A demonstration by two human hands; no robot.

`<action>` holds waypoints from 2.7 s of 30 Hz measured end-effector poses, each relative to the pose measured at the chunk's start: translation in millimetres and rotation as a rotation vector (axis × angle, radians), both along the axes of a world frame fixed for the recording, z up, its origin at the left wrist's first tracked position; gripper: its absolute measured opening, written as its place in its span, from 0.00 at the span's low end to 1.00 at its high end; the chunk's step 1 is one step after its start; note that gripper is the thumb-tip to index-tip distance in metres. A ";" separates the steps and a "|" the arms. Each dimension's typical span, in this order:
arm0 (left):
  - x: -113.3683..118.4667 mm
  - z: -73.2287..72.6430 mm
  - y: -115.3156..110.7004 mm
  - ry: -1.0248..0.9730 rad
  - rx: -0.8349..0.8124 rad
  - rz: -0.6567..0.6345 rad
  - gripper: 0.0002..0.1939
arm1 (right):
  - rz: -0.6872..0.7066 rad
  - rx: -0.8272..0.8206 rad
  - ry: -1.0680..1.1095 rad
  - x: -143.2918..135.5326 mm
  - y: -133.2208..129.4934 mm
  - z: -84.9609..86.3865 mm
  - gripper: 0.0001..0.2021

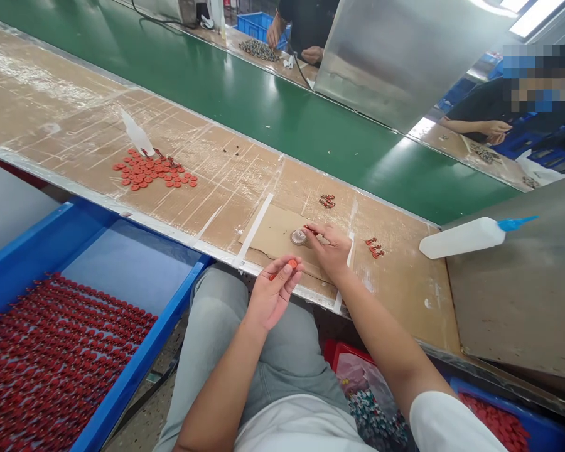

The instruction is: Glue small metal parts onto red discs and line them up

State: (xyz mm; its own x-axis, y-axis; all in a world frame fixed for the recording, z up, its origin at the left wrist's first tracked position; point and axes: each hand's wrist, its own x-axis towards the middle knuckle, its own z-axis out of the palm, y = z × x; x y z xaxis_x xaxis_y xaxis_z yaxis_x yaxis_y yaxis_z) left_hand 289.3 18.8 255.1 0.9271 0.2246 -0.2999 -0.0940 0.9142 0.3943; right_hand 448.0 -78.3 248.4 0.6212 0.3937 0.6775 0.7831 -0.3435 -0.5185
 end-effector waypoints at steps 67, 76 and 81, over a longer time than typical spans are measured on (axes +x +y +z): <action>-3.5 4.0 -2.1 0.080 0.078 0.136 0.13 | 0.144 0.320 0.567 -99.4 -4.5 32.3 0.11; -6.3 5.2 -0.3 0.065 0.155 0.162 0.12 | 0.144 0.214 0.434 -98.7 -5.9 33.8 0.13; -9.3 6.1 0.1 0.045 0.245 0.162 0.12 | 0.159 0.200 0.352 -98.1 -7.1 34.7 0.14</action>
State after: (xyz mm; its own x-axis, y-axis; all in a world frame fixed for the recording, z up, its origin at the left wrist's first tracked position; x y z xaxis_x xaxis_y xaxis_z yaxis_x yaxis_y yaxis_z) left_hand 280.0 18.9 261.2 0.8602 0.4399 -0.2580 -0.2088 0.7654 0.6087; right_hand 349.9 -85.4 283.1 0.7702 0.3858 0.5079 0.5818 -0.0987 -0.8073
